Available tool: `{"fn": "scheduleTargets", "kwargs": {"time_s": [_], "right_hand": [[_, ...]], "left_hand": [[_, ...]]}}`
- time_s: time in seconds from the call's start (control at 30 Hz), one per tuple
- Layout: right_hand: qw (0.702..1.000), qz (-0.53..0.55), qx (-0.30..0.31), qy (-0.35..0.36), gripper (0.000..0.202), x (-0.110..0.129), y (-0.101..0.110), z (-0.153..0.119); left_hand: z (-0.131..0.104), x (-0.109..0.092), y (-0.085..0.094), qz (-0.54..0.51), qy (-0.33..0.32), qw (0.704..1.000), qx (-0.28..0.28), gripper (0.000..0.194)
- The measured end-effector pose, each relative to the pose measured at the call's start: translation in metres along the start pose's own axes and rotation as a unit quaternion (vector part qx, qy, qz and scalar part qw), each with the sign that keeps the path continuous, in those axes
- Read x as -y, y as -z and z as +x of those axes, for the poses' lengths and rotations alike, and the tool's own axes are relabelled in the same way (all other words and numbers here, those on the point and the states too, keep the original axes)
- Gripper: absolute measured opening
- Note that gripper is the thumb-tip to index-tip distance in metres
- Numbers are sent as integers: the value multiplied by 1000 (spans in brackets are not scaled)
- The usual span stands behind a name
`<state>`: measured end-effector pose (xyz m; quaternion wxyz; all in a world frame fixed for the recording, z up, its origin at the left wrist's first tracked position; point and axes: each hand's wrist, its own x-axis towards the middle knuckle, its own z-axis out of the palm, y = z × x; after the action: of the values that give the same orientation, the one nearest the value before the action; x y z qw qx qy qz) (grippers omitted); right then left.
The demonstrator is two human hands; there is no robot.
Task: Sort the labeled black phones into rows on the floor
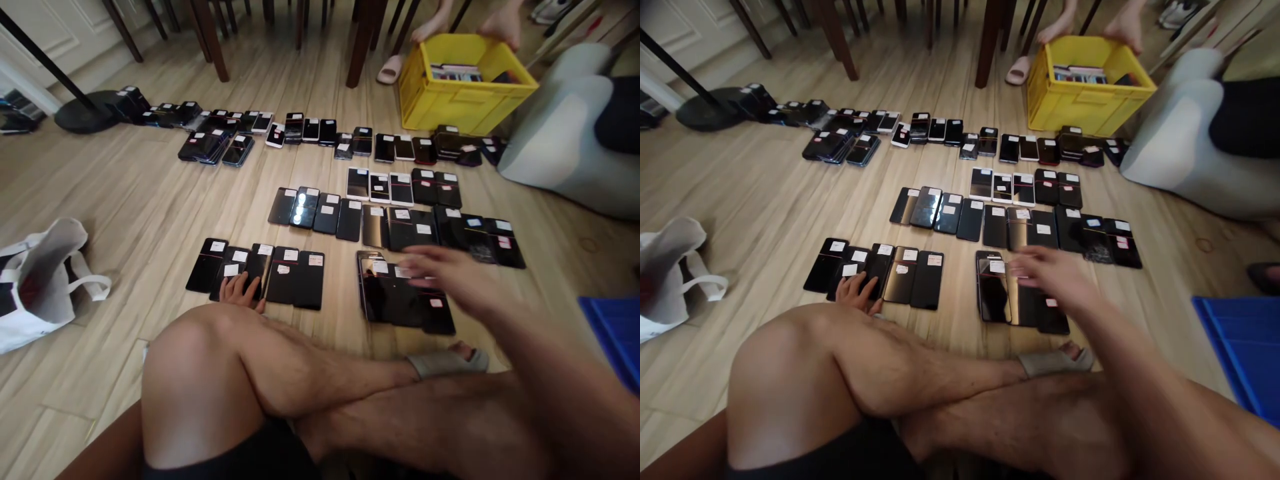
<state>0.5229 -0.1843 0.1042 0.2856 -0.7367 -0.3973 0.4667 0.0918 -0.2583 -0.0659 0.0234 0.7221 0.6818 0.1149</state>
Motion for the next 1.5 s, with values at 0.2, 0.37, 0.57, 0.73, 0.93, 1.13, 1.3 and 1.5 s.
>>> {"fn": "scheduleTargets", "kwargs": {"time_s": [0.2,0.37,0.57,0.73,0.93,1.13,1.3,1.5], "right_hand": [[946,-310,76,50,41,-19,-142,-27],[897,-437,17,70,69,-24,-191,-52],[907,-417,2,55,69,-29,-199,-51],[928,-369,43,28,46,-39,-190,-35],[946,-314,81,5,36,-52,-167,-25],[956,-294,-3,26,34,-76,-160,-43],[964,-263,18,24,38,-87,-160,-44],[976,-213,5,36,49,-92,-156,-37]], "left_hand": [[-3,3,-4,2,-14,1000,-16,57],[-4,6,-12,-11,-38,997,-65,55],[-4,7,-14,-3,-54,995,-88,52],[-4,6,-16,3,-53,994,-99,52],[-5,9,-18,-6,-54,995,-87,54],[-9,6,-16,7,-76,994,-74,51],[-8,6,-22,-4,-131,990,-55,52],[-4,10,-27,-42,-138,989,-13,57]]}}
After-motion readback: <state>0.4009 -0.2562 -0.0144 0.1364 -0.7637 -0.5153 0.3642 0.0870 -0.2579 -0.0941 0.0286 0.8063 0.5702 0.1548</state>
